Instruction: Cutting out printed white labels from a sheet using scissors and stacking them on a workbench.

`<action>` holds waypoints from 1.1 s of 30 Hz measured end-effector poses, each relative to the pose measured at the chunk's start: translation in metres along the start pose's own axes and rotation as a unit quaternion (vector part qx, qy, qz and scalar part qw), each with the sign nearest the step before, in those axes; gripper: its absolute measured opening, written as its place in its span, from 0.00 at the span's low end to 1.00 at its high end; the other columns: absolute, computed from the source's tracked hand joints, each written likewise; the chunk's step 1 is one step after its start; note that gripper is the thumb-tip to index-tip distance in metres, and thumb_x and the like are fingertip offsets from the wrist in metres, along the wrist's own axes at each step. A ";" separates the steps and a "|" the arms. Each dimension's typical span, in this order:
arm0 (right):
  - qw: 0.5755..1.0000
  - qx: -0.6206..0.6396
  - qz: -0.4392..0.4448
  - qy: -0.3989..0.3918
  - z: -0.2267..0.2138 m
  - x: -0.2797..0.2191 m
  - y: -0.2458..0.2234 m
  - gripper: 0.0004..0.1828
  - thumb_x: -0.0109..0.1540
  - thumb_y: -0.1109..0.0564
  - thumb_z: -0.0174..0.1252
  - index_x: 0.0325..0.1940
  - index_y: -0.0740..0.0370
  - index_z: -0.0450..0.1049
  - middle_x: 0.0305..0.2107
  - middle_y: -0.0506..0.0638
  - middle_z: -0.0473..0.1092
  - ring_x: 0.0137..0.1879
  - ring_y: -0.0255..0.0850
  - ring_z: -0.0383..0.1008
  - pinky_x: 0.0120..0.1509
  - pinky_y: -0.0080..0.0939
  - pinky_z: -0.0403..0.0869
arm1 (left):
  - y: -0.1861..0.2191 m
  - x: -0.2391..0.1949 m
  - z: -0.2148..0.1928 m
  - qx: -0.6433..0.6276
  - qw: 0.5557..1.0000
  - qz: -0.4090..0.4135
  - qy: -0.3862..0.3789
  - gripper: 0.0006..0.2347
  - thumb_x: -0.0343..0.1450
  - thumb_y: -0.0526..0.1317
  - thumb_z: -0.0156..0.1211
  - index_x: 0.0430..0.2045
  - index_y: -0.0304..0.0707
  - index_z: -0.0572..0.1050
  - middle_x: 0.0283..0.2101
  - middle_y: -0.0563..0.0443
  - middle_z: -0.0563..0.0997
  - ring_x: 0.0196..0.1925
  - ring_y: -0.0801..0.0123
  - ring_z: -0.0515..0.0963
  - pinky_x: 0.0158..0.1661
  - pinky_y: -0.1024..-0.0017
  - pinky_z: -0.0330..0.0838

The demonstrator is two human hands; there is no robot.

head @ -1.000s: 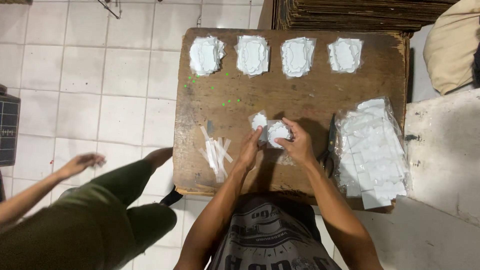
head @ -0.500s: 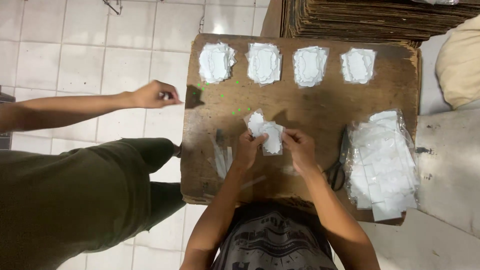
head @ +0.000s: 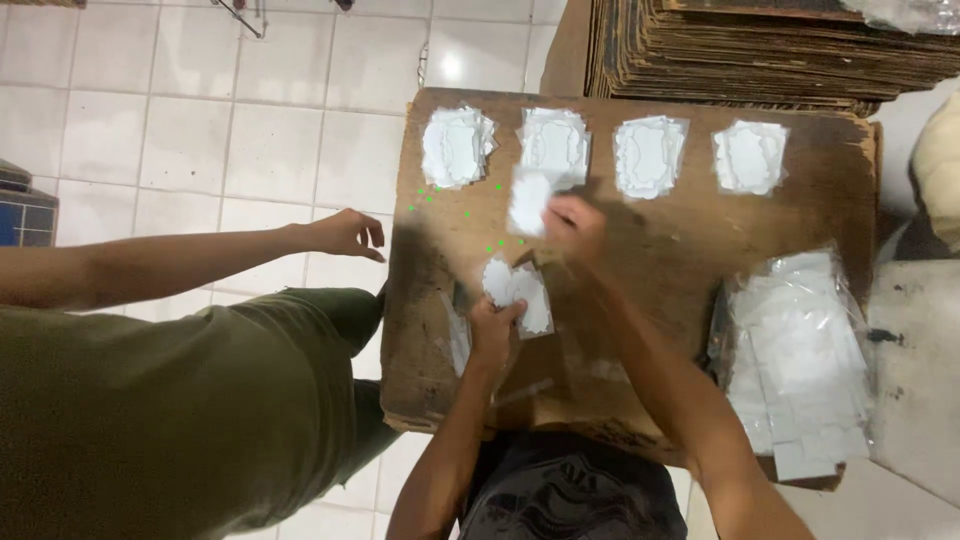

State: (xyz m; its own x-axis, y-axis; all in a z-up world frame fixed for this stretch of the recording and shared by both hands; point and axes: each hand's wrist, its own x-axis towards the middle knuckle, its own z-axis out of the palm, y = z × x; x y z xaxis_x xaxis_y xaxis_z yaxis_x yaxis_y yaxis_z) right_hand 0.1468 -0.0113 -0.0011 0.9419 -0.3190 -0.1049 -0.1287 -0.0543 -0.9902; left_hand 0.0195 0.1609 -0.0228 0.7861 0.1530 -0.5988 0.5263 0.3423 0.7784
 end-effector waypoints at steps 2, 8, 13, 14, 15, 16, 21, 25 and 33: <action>0.998 0.055 0.023 -0.016 0.049 0.033 0.008 0.11 0.58 0.61 0.68 0.44 0.61 0.80 0.34 0.55 0.78 0.37 0.36 0.76 0.39 0.37 0.78 | -0.008 0.000 -0.005 -0.006 1.000 0.003 0.014 0.11 0.60 0.28 0.75 0.28 0.32 0.76 0.24 0.55 0.75 0.25 0.74 0.72 0.30 0.70 0.68; 0.996 -0.050 0.050 -0.044 0.150 0.129 0.081 0.18 0.54 0.54 0.68 0.47 0.58 0.79 0.39 0.53 0.78 0.40 0.42 0.78 0.44 0.39 0.79 | 0.048 -0.023 0.012 -0.057 0.997 0.021 0.053 0.15 0.56 0.26 0.77 0.23 0.38 0.73 0.22 0.56 0.75 0.22 0.76 0.73 0.27 0.73 0.68; 0.981 -0.180 -0.042 -0.056 0.110 0.059 0.025 0.15 0.57 0.47 0.71 0.41 0.55 0.77 0.39 0.54 0.78 0.52 0.53 0.78 0.57 0.50 0.75 | 0.045 0.012 -0.004 -0.044 0.994 0.028 0.092 0.14 0.57 0.30 0.79 0.33 0.31 0.79 0.27 0.50 0.80 0.27 0.71 0.76 0.30 0.64 0.69; 0.984 -0.158 -0.016 -0.077 0.094 0.032 0.012 0.14 0.58 0.48 0.70 0.42 0.55 0.79 0.39 0.54 0.78 0.51 0.52 0.79 0.55 0.49 0.76 | 0.049 0.014 -0.002 -0.039 0.994 0.042 0.095 0.15 0.58 0.30 0.78 0.35 0.31 0.79 0.29 0.50 0.81 0.29 0.70 0.78 0.33 0.63 0.71; 0.986 -0.136 0.010 -0.099 0.077 0.005 -0.002 0.13 0.60 0.48 0.68 0.43 0.55 0.80 0.38 0.55 0.79 0.50 0.50 0.80 0.54 0.47 0.77 | 0.053 0.015 -0.001 -0.035 0.993 0.056 0.097 0.17 0.58 0.29 0.78 0.38 0.31 0.79 0.31 0.49 0.82 0.30 0.68 0.79 0.35 0.62 0.73; 0.986 -0.137 0.010 -0.098 0.060 -0.020 -0.021 0.13 0.60 0.48 0.68 0.43 0.55 0.80 0.38 0.55 0.79 0.50 0.50 0.80 0.54 0.47 0.77 | 0.053 0.022 0.004 -0.035 0.993 0.055 0.096 0.17 0.58 0.29 0.78 0.38 0.31 0.79 0.31 0.49 0.82 0.30 0.68 0.79 0.35 0.62 0.73; 0.988 -0.063 0.110 -0.084 0.010 -0.079 0.025 0.16 0.53 0.54 0.73 0.44 0.55 0.83 0.28 0.52 0.80 0.33 0.39 0.82 0.37 0.37 0.77 | 0.032 0.055 0.025 -0.054 0.993 0.082 0.072 0.19 0.59 0.28 0.77 0.43 0.33 0.79 0.37 0.49 0.84 0.36 0.73 0.81 0.39 0.71 0.76; 0.993 -0.011 0.075 -0.086 -0.012 -0.065 0.023 0.16 0.55 0.60 0.69 0.46 0.62 0.81 0.28 0.58 0.79 0.33 0.37 0.79 0.37 0.38 0.76 | 0.073 0.028 0.049 -0.063 0.993 0.076 0.071 0.16 0.59 0.27 0.75 0.39 0.34 0.79 0.29 0.53 0.81 0.27 0.77 0.78 0.32 0.77 0.73; 0.993 -0.096 0.013 -0.074 -0.022 -0.029 0.035 0.16 0.54 0.60 0.72 0.46 0.55 0.82 0.32 0.52 0.80 0.42 0.40 0.82 0.51 0.38 0.78 | 0.089 0.034 0.054 -0.113 0.984 0.061 0.121 0.20 0.54 0.24 0.77 0.39 0.32 0.78 0.29 0.50 0.83 0.25 0.72 0.79 0.30 0.73 0.74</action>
